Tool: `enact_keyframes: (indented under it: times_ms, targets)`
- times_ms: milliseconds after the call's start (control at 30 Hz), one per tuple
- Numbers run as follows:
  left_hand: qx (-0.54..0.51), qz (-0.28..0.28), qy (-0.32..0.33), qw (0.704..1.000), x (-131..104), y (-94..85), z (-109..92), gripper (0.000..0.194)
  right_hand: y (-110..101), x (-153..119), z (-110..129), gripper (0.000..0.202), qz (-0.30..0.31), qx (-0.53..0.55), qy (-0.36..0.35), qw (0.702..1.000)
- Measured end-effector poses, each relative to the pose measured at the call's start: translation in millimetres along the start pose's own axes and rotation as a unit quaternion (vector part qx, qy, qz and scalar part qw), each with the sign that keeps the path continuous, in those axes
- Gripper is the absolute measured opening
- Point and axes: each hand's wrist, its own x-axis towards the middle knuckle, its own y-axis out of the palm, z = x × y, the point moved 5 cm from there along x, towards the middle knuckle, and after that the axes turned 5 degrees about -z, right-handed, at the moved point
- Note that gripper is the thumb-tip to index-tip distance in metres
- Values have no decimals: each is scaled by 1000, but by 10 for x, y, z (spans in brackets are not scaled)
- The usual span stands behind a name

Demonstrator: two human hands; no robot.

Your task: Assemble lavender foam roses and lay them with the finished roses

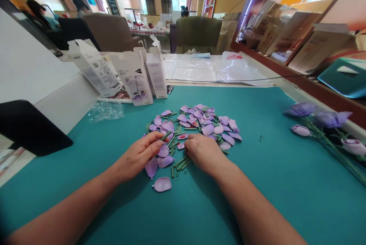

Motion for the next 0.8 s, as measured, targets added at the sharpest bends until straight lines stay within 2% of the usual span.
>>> enact_keyframes:
  times_ms: [167,267,400,600,800]
  targets:
    - [-41,16,-31,999,10,56,28,19,49,6,3,15,-14,-5,-13,1000]
    - [-46,8,-25,999,28,56,35,14,43,7,-8,12,-17,9,4,1000]
    - [6,-8,-2,1000,35,18,25,14,-58,2,-30,10,-41,112,57,991]
    - [103,-15,41,994,13,-14,-23,29,-175,-38,-25,6,-88,367,106,920]
    - [153,-8,87,984,-2,28,-58,26,-222,-56,61,3,-114,450,80,882]
